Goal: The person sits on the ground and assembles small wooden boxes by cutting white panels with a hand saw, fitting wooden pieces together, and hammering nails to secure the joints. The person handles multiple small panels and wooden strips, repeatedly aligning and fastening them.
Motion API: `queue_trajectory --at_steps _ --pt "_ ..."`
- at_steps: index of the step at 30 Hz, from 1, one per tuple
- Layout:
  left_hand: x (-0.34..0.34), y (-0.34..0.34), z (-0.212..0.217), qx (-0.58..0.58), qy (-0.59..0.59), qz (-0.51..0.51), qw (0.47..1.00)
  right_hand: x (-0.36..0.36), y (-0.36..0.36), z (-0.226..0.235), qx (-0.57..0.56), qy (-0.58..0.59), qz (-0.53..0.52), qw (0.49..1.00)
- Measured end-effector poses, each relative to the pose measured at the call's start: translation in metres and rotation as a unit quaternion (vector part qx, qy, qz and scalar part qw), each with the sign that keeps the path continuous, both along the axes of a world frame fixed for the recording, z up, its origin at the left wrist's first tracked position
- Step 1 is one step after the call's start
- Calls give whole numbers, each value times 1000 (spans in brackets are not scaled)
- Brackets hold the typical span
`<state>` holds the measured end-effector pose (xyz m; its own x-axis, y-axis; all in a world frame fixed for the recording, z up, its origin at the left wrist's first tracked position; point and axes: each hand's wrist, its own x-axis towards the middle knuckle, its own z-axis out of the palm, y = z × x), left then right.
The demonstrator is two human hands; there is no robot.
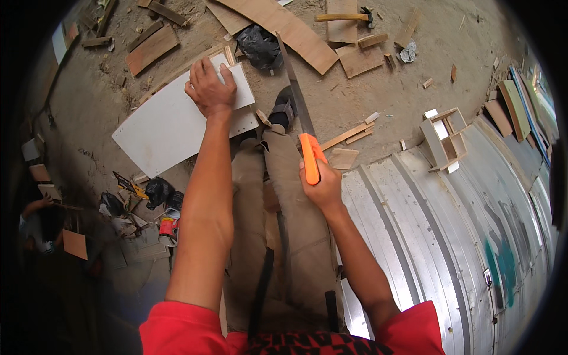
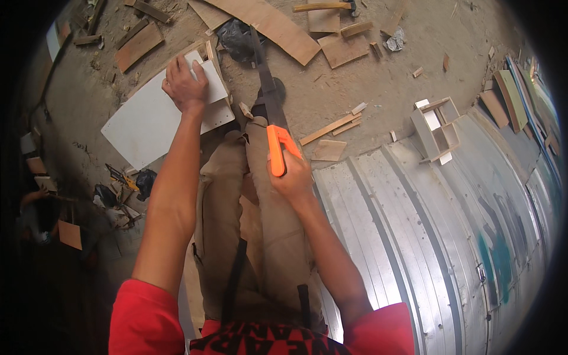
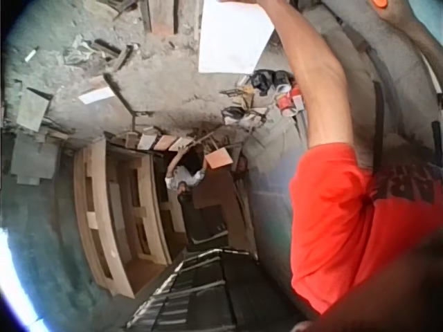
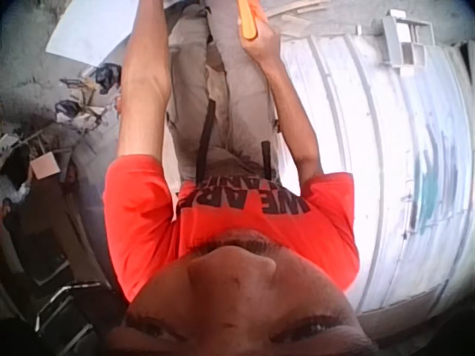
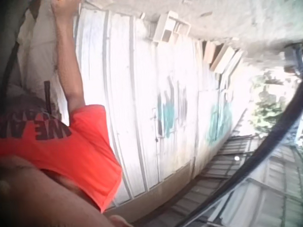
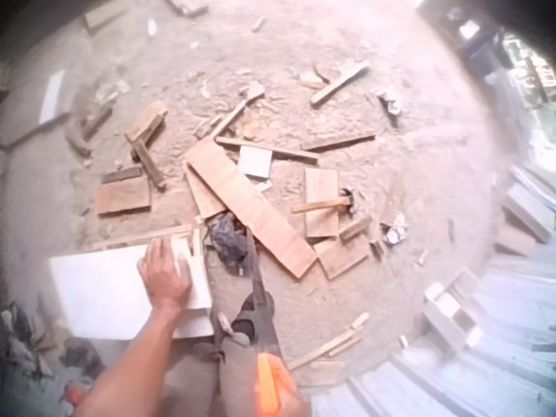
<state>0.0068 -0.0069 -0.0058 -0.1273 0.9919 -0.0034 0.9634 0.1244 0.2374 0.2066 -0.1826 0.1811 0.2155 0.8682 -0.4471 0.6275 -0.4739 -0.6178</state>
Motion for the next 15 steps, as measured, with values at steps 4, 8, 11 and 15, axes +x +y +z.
queue_trajectory --at_steps 4,8,11,15 --pt "1 3 -1 15 -16 -6 1000 40 19 -76 95 -102 127 982" --pt "-4 -1 9 14 -98 -9 995 78 39 -172 110 -127 247 954" --pt "-9 0 10 152 -183 -27 971 95 42 -228 97 -144 293 940" --pt "-36 -11 24 203 -273 20 940 90 52 -263 138 -215 331 909"
